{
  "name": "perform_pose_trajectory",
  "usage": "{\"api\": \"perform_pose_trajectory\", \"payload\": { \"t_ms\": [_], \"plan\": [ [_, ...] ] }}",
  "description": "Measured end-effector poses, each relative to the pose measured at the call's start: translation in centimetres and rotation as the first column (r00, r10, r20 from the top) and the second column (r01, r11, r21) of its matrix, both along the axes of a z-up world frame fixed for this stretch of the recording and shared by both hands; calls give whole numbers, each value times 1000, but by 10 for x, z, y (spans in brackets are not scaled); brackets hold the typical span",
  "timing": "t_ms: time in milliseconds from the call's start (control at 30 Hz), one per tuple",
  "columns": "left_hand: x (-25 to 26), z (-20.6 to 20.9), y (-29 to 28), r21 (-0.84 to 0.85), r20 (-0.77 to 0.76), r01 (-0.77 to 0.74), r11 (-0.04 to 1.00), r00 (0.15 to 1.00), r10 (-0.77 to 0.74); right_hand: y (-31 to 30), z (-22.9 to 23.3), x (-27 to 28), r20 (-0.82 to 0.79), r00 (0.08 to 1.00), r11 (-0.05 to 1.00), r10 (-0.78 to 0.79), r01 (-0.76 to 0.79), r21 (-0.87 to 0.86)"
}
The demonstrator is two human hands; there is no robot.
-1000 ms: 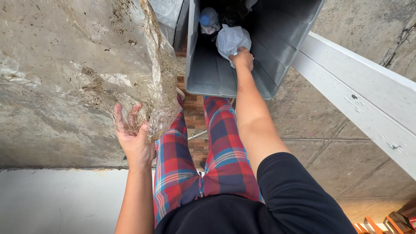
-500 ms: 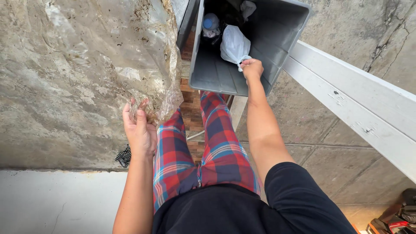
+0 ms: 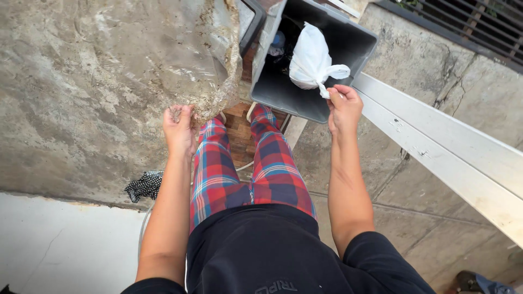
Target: Sort trash and recycle plastic bottles and plastic bags into the trash can.
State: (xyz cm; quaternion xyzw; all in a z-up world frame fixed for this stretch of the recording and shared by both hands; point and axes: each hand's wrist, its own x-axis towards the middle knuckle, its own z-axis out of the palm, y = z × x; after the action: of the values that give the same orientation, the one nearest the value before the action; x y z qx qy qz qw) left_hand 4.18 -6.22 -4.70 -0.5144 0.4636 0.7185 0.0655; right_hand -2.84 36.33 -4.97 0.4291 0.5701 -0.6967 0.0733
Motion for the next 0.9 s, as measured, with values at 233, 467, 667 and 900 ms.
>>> {"api": "perform_pose_trajectory", "payload": {
  "t_ms": [233,467,667,900],
  "plan": [
    [4,-5,10,-41,-177,-47,998,983,39,-60,153,-58,-348,927,979,138,-180,-93],
    [-5,5,23,-143,-251,9,990,967,-46,-136,215,-102,-487,843,907,227,-366,-210],
    [-15,21,9,-124,-319,-25,992,948,-16,-195,190,-110,-376,846,843,377,-482,-239],
    [-32,28,-16,-184,-310,-3,983,949,-55,-251,132,-104,-325,735,731,595,-663,-160]
  ]
}}
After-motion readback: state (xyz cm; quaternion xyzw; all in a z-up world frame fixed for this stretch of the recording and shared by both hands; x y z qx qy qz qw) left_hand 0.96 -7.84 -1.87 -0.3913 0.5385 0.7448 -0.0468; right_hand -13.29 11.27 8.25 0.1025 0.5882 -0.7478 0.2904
